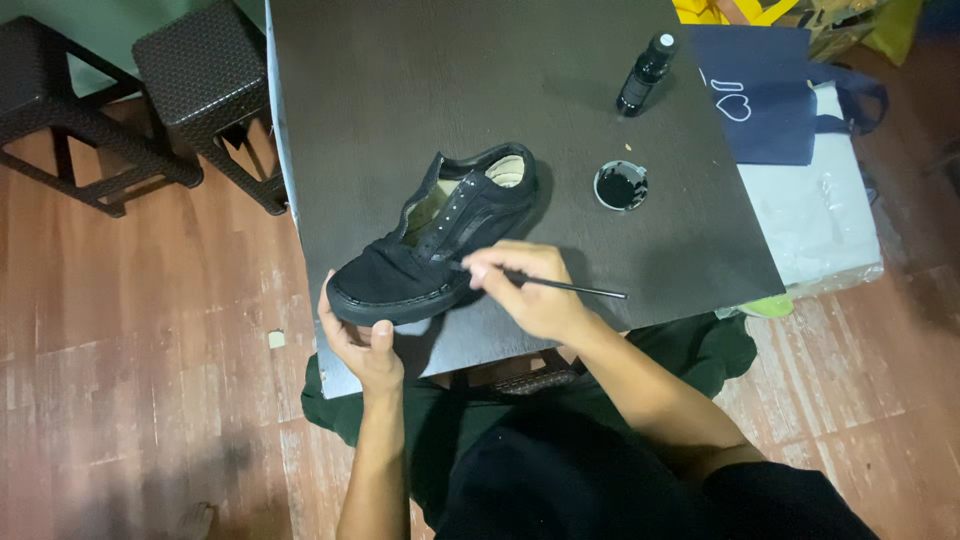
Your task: The person paints a black shoe with black paint using a small brush. They dip the brush into a small container of paint and apply it to the shoe's upper, toe, and sole edges. The person rotates the shoe to access different areas and continues painting until the end of the clip.
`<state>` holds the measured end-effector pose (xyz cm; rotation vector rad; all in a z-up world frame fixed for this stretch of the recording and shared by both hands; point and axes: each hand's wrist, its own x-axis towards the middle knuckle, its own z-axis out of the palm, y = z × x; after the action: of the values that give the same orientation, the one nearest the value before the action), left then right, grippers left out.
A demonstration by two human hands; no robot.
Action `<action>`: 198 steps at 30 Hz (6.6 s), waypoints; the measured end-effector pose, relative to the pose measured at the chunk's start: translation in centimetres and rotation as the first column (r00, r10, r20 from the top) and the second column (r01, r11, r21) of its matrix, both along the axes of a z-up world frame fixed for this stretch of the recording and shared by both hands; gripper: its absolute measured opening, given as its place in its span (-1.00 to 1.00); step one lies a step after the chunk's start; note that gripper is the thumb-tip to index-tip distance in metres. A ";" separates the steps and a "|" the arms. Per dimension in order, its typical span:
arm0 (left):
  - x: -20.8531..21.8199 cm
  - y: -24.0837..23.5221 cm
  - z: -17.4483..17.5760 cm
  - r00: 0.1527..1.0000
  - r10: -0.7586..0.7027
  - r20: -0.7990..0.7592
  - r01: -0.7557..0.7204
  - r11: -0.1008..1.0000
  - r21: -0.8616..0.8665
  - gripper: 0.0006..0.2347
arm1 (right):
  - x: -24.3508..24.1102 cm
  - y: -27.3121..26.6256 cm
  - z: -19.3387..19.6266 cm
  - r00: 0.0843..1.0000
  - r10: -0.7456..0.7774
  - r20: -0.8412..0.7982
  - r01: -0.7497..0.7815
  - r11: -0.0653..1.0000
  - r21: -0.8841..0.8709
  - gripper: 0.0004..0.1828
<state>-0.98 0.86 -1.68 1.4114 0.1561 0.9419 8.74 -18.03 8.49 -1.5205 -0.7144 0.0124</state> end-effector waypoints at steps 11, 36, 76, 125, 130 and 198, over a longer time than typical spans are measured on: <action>0.1 -0.8 0.4 0.999 -0.014 -0.031 0.015 0.998 0.059 -0.27 | -0.6 -1.0 -1.6 0.993 -0.112 0.019 0.113 0.993 -0.043 -0.88; 0.7 0.9 -2.5 0.991 0.053 -0.127 -0.075 0.982 -0.176 -0.47 | 3.8 -1.3 -3.6 0.972 -0.223 -0.075 0.222 0.975 -0.018 -0.88; 1.9 2.5 -4.8 0.963 0.075 -0.260 -0.159 0.934 -0.321 -0.41 | 5.1 -7.1 -3.1 0.870 -0.475 0.131 0.486 0.870 -0.077 -0.85; 13.9 -1.2 9.1 0.998 0.043 0.042 0.003 0.664 -0.748 -0.37 | 7.0 -15.2 -4.3 0.801 -0.594 -0.073 0.588 0.803 -0.094 -0.90; 14.1 0.8 6.1 0.996 0.068 0.053 -0.005 0.657 -0.754 -0.38 | 7.7 -6.5 -5.6 0.842 -0.453 -0.292 0.507 0.849 0.147 -0.88; 13.8 3.6 6.7 0.979 0.163 -0.118 -0.192 0.570 -0.799 -0.51 | 4.0 0.3 -5.4 0.808 -0.428 0.404 0.428 0.898 0.096 -0.90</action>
<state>12.84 4.47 5.04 0.5396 0.6852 0.8370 12.69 -17.73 3.04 -1.6754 -0.6836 -0.6772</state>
